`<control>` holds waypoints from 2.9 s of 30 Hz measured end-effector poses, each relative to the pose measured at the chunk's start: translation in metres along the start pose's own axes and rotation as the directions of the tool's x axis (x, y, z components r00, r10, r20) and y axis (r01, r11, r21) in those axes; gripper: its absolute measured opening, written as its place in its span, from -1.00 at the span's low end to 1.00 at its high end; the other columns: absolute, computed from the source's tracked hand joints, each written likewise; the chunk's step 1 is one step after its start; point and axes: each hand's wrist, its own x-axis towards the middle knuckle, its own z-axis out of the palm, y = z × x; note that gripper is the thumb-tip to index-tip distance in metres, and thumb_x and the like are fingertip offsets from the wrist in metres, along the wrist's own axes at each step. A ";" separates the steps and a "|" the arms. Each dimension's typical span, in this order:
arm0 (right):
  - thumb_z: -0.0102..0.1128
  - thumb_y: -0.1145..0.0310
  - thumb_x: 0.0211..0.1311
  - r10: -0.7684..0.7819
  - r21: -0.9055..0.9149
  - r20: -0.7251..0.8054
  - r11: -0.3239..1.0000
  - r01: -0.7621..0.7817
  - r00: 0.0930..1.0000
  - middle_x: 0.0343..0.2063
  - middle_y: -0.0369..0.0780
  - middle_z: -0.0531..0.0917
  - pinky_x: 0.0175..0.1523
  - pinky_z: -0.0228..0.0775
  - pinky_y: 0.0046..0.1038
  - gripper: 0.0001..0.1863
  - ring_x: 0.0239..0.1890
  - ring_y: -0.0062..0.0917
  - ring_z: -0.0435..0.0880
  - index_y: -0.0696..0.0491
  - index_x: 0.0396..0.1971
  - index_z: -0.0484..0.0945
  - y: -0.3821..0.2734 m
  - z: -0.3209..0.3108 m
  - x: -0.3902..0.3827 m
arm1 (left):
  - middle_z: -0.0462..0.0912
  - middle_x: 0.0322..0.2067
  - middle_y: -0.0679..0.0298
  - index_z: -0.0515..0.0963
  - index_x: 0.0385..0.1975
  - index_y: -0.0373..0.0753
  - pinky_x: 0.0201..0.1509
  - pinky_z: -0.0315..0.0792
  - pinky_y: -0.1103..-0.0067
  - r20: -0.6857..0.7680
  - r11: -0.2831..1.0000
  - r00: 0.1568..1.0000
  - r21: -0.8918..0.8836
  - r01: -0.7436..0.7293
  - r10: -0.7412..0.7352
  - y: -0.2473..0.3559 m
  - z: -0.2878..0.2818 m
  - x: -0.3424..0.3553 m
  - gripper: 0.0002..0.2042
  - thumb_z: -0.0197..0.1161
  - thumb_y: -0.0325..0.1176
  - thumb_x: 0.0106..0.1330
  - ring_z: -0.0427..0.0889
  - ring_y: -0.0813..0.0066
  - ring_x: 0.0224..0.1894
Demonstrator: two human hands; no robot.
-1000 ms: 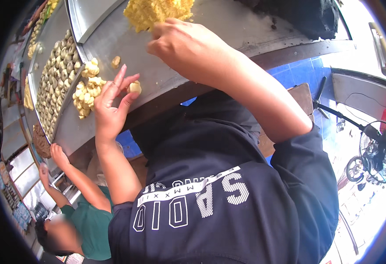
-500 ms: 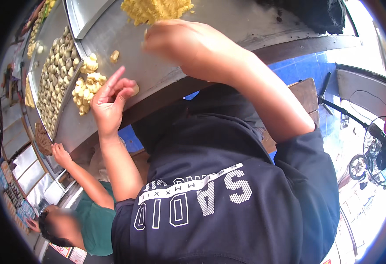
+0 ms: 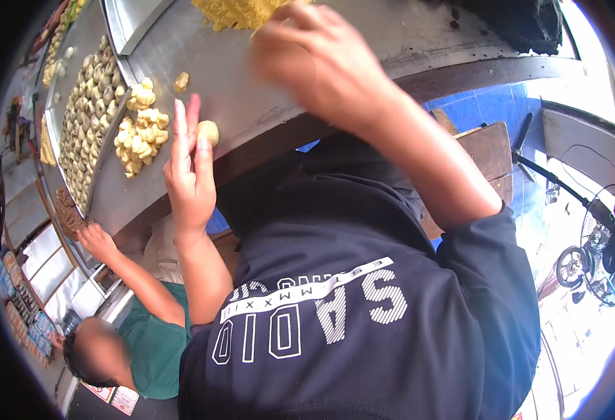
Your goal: The person shapes portions of yellow dough by hand, rolling them into small balls and placing them onto a metal tray alongside other prepared dough pieces.
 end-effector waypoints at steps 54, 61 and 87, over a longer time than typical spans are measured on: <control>0.42 0.38 0.28 0.112 0.047 0.075 0.992 -0.115 0.991 0.06 -0.23 0.79 0.19 0.74 -0.24 -0.78 0.16 -0.27 0.75 0.03 -0.10 0.81 -0.020 -0.012 -0.017 | 0.91 0.07 0.15 0.84 0.07 -0.23 0.21 0.68 0.26 0.006 0.773 0.906 0.520 -0.364 0.422 -0.035 -0.009 0.027 -0.77 0.57 -0.44 0.47 0.83 0.12 0.03; 0.47 0.40 0.34 0.219 -0.201 0.213 0.964 -0.177 0.952 -0.01 -0.27 0.75 0.12 0.75 -0.24 -0.82 0.13 -0.32 0.77 -0.03 -0.09 0.77 -0.024 -0.007 0.000 | 0.91 0.00 0.14 0.85 0.09 -0.29 0.15 0.73 0.36 -0.064 0.832 0.961 0.519 -0.197 0.267 -0.031 0.004 0.055 -0.77 0.58 -0.41 0.52 0.86 0.21 -0.02; 0.49 0.29 0.34 0.156 -0.173 0.153 0.977 -0.129 0.976 -0.22 -0.24 0.73 0.11 0.74 -0.25 -0.86 -0.07 -0.27 0.74 0.02 -0.25 0.74 -0.017 -0.002 0.000 | 0.88 0.11 0.30 0.90 -0.23 -0.08 0.48 0.33 0.14 0.326 0.677 0.886 0.572 -0.463 0.331 0.018 -0.030 0.076 -0.78 0.56 -0.07 0.47 0.70 0.16 0.25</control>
